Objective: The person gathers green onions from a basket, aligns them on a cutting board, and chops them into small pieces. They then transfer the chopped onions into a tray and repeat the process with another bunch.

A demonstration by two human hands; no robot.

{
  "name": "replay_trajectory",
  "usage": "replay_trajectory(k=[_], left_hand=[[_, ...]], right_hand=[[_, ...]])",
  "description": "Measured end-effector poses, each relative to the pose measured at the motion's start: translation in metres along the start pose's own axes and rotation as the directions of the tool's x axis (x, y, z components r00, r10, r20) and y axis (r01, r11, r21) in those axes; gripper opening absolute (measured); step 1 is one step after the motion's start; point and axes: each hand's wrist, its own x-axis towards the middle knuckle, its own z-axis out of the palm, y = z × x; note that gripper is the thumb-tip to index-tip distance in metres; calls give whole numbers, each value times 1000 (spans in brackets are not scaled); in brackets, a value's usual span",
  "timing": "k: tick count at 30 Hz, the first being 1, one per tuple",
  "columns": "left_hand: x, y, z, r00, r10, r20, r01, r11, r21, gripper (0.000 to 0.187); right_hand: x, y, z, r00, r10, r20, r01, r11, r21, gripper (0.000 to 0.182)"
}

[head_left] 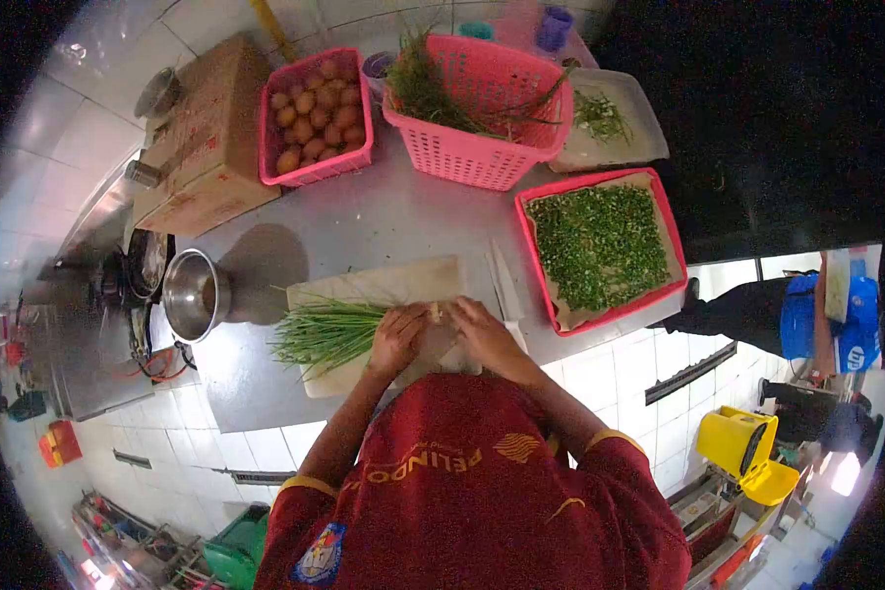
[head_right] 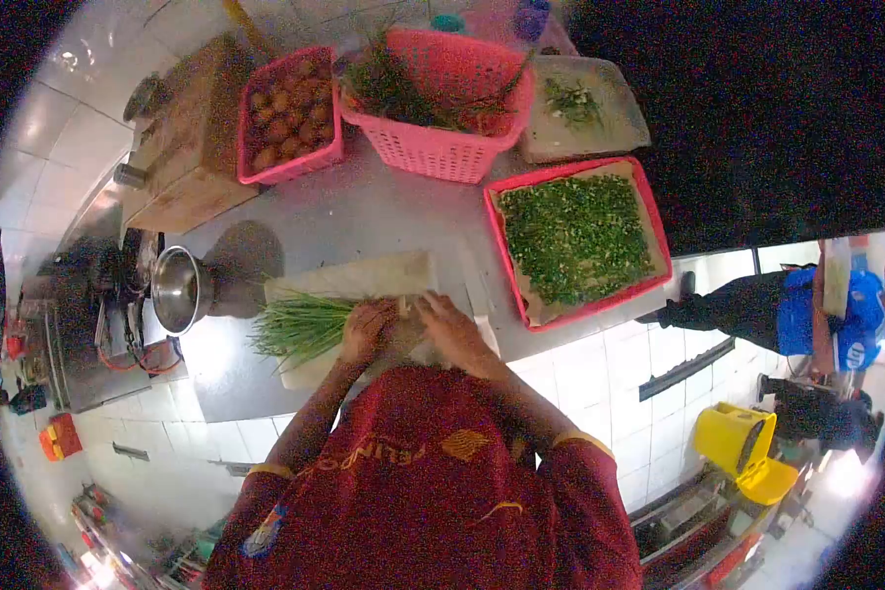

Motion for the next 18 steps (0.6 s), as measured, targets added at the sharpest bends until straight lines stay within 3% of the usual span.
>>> replay_trajectory(k=[3, 6, 8, 11, 14, 16, 17, 18], left_hand=[[-1, -6, 3, 1000, 4, 10, -4, 1000, -23, 26], [5, -2, -3, 999, -15, 42, 18, 998, -66, 25], [-3, -1, 4, 999, -15, 32, 14, 998, 55, 24], [-5, -11, 9, 999, -1, 37, 1, 1000, 5, 23], [-8, -12, 6, 997, -31, 64, 30, 999, 13, 21], [-5, -10, 5, 999, -29, 44, 29, 1000, 1, 20], [-6, -8, 5, 999, -28, 35, 28, 1000, -9, 19], [-9, -7, 7, 996, -75, 47, 75, 997, 14, 19]], right_hand=[[-4, 7, 21, 995, -70, 71, 76, 993, -91, 37], [0, 12, 33, 994, -102, -32, 95, 978, -185, 37], [7, 17, 41, 997, -79, 8, 78, 964, -256, 28], [27, 24, 14, 997, 65, 47, -64, 998, -21, 18], [53, 48, -36, 927, 354, -121, -310, 907, 284, 12], [72, 55, -100, 748, 563, -352, -377, 796, 473, 13], [84, 98, -115, 741, 316, -592, -239, 949, 206, 13], [93, 113, -144, 648, 399, -649, -359, 911, 202, 13]])
